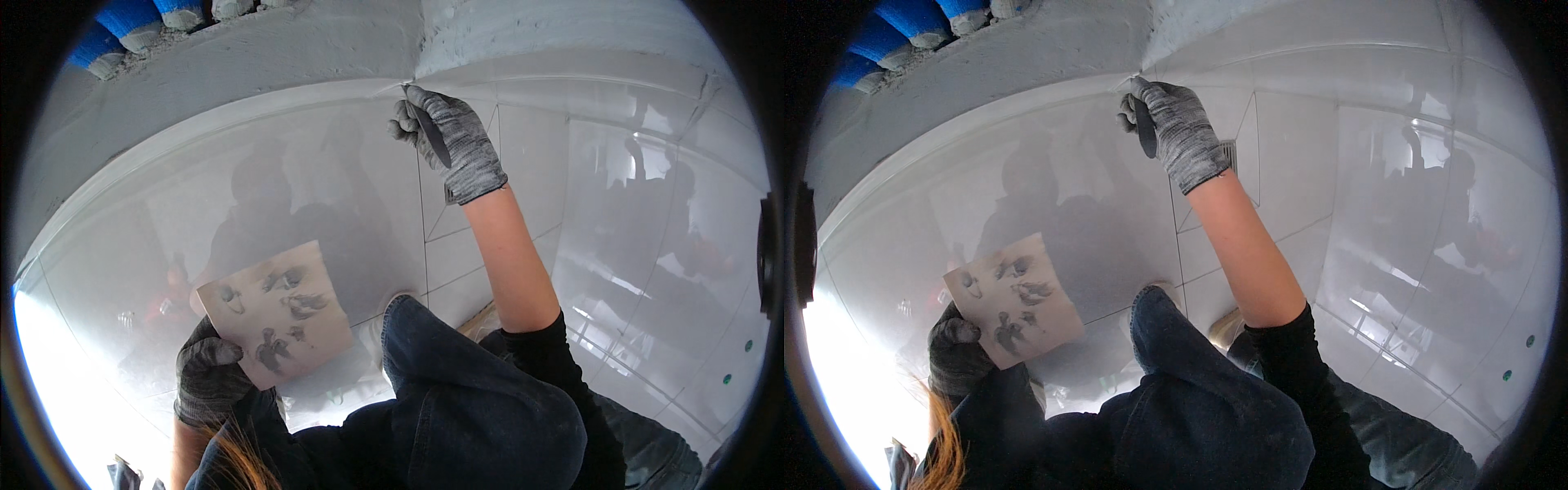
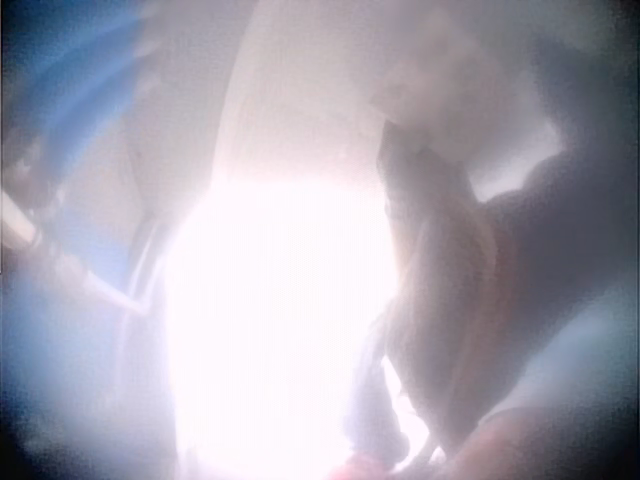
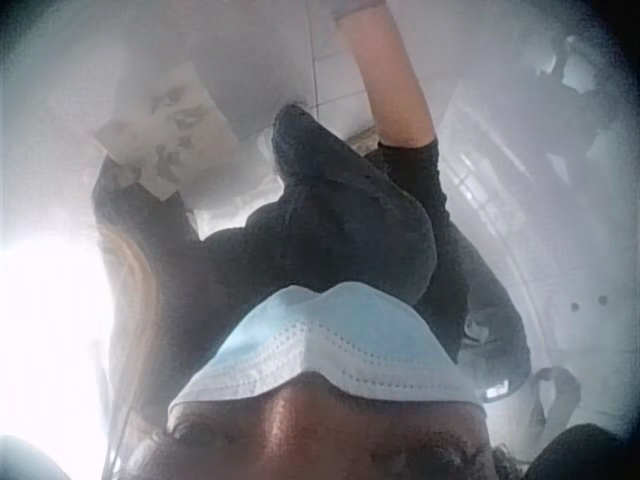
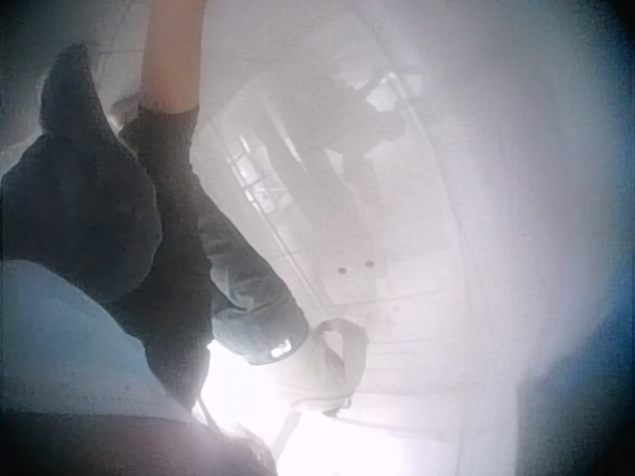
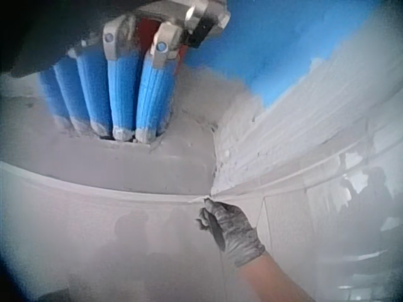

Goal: The person applies grout to the joints between white wall tiles using a small putty knife and a grout float. They repeatedly scoop grout from the float and press it into the seams, then smooth the surface. Another person is visible working nearby on the same wall.

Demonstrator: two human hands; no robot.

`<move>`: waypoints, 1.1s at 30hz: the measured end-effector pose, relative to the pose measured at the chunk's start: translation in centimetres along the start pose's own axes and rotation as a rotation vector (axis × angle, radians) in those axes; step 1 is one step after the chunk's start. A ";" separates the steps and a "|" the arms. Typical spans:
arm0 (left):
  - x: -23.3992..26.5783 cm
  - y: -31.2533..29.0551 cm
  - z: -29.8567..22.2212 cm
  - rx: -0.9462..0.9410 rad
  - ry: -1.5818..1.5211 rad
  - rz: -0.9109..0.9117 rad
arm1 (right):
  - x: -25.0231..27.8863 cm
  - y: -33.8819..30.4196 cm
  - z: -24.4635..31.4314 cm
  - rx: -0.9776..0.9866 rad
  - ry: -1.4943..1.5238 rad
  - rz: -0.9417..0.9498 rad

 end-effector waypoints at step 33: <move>-5.5 0.7 1.1 0.226 0.171 0.177 | -9.5 -17.9 8.2 0.974 -1.189 0.895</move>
Point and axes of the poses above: each hand's wrist, its own y-axis towards the middle knuckle, its own x-axis out of the back of the hand, z = x × y, the point moved 10 cm from there along y, towards the middle knuckle, and after that the axes turned 14 degrees about x, right-handed, at the moved point
